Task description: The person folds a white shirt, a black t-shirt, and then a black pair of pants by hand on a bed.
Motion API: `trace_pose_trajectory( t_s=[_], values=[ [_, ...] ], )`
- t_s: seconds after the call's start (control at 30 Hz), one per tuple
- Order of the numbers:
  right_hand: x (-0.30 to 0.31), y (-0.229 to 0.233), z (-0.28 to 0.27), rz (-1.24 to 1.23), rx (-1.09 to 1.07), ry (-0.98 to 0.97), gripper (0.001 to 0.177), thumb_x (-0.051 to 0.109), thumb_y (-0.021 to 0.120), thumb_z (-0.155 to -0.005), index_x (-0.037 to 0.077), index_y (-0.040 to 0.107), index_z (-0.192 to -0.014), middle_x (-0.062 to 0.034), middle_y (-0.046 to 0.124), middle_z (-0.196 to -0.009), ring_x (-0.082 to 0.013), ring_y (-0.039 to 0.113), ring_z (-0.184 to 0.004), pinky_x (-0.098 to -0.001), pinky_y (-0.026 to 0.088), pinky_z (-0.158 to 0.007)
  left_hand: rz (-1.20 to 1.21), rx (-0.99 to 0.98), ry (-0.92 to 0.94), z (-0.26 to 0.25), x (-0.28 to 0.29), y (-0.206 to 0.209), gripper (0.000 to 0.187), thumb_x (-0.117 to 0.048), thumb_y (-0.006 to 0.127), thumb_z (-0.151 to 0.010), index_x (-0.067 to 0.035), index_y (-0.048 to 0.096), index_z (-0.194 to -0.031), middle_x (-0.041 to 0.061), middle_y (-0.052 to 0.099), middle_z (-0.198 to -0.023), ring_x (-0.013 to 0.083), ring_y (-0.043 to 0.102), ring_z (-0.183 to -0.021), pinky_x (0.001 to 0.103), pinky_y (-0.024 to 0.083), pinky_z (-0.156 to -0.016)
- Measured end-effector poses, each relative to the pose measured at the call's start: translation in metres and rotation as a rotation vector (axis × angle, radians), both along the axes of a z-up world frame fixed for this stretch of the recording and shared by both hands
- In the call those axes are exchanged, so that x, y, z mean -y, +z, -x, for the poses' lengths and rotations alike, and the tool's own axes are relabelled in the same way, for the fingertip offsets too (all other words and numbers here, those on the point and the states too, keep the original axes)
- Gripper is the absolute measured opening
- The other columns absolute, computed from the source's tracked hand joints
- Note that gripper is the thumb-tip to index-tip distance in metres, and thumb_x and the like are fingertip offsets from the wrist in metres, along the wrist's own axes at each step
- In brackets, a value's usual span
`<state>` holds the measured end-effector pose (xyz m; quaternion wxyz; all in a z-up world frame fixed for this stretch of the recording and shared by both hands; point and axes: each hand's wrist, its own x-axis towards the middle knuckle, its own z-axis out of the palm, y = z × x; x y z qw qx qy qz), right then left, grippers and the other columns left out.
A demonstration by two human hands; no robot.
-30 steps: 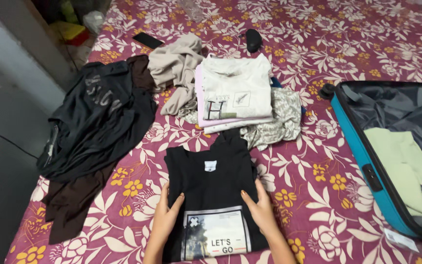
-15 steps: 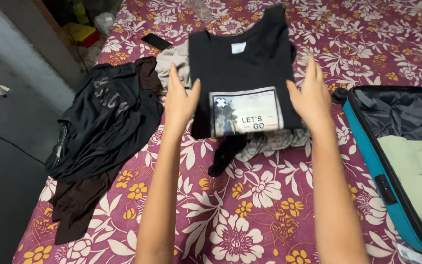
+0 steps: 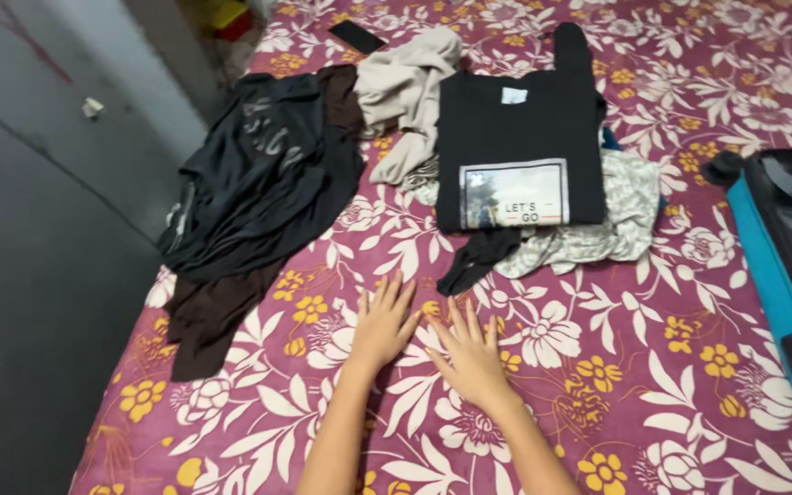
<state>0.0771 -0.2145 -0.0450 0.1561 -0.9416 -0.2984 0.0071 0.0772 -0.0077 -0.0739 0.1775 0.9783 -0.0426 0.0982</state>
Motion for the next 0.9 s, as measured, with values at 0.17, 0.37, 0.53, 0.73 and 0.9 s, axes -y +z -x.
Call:
trace_pose_trajectory(
  t_s=[0.17,0.37,0.53,0.73,0.9],
  values=[
    [0.005,0.007,-0.004,0.019,0.035,0.052,0.066,0.051,0.055,-0.096,0.031,0.037,-0.156,-0.0131,0.022,-0.166,-0.0378,0.015,-0.153,-0.0678,0.011,-0.116,0.027,0.06,-0.006,-0.003,-0.001,0.004,0.065,-0.046,0.053,-0.1,-0.018,0.04,-0.157,0.012,0.032,-0.165,0.0373,0.029,-0.152,0.063,0.02,-0.118],
    [0.007,0.005,-0.003,0.013,0.06,0.06,0.066,0.051,0.053,-0.096,0.031,0.036,-0.156,-0.0124,0.021,-0.166,-0.0365,0.016,-0.153,-0.067,0.011,-0.117,0.025,0.077,0.005,-0.003,0.0,0.004,0.065,-0.047,0.054,-0.1,-0.018,0.041,-0.156,0.012,0.034,-0.164,0.0358,0.029,-0.152,0.064,0.021,-0.118],
    [0.006,0.001,-0.008,0.053,0.094,0.071,0.066,0.054,0.052,-0.095,0.031,0.036,-0.156,-0.0116,0.02,-0.166,-0.0373,0.015,-0.153,-0.067,0.011,-0.115,0.043,0.013,0.014,-0.006,-0.001,0.018,0.067,-0.049,0.057,-0.096,-0.019,0.043,-0.154,0.011,0.035,-0.163,0.0345,0.032,-0.151,0.061,0.023,-0.119],
    [0.01,0.001,-0.009,-0.022,0.073,0.061,0.061,0.054,0.054,-0.094,0.033,0.045,-0.151,-0.0072,0.026,-0.165,-0.0332,0.02,-0.152,-0.062,0.011,-0.119,0.122,-0.44,0.075,-0.042,-0.061,0.075,0.051,-0.053,0.051,-0.107,-0.015,0.066,-0.136,0.012,0.07,-0.139,0.0331,0.067,-0.127,0.046,0.053,-0.101],
    [0.009,0.0,-0.015,-0.123,-0.028,-0.014,0.048,0.047,0.058,-0.095,0.03,0.061,-0.14,-0.005,0.039,-0.161,-0.0306,0.027,-0.151,-0.0572,0.011,-0.121,-0.084,0.623,0.46,-0.037,-0.14,0.062,0.053,-0.019,0.068,-0.086,-0.004,0.061,-0.136,0.019,0.064,-0.139,0.0336,0.06,-0.116,0.046,0.052,-0.082]
  ],
)
